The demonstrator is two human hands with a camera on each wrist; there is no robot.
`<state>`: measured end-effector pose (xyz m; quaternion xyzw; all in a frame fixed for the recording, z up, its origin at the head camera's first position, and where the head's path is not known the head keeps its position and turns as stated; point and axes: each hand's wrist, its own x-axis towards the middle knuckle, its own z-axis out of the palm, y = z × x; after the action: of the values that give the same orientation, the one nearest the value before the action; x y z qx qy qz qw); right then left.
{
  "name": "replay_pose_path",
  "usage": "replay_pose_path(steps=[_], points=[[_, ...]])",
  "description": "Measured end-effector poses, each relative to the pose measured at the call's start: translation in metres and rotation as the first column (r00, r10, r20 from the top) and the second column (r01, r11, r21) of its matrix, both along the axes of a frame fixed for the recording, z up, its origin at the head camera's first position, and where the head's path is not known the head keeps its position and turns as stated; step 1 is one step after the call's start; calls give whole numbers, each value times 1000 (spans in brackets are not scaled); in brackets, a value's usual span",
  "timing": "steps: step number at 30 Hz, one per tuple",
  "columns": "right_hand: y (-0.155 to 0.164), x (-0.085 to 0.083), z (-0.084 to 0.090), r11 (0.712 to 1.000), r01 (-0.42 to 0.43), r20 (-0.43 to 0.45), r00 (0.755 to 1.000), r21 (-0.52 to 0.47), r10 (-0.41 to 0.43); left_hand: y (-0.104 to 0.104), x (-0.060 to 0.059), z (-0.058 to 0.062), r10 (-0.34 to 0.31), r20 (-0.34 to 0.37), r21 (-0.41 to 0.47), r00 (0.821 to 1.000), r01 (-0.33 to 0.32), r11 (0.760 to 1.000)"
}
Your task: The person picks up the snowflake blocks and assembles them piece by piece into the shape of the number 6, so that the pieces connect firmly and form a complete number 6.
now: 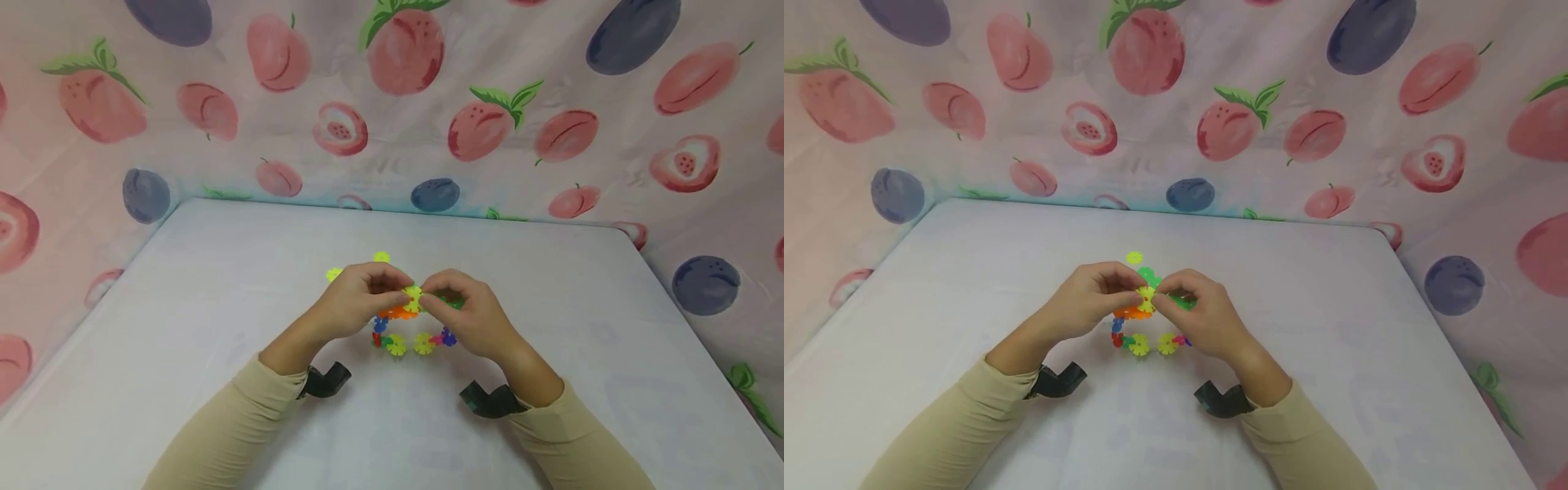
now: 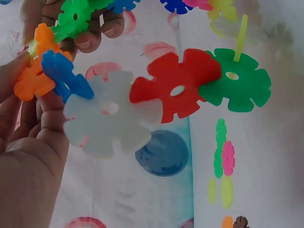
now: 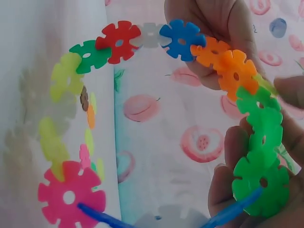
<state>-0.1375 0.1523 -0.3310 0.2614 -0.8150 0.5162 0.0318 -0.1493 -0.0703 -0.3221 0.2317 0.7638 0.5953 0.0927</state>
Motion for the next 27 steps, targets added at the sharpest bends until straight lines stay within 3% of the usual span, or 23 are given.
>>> replay_pose_path(steps=[6, 11, 15, 22, 27], points=[[1, 0, 1, 999, 33, 7, 999, -33, -32, 0, 1, -1, 5, -19, -33, 1000, -5, 999], [2, 1, 1, 998, 53, 36, 998, -39, -52, -11, 2, -5, 40, -37, -124, 998, -45, 991], [3, 0, 2, 997, 67, 34, 997, -42, -66, -15, 2, -8, 30, -91, -187, 995, -46, 981], [8, 0, 4, 992, 80, -85, 992, -101, -88, -16, 4, -2, 29, -103, -196, 994, -48, 979], [8, -2, 2, 997, 52, -137, 989, -61, -60, -18, 6, 6, 12, -94, -189, 996, -29, 982]])
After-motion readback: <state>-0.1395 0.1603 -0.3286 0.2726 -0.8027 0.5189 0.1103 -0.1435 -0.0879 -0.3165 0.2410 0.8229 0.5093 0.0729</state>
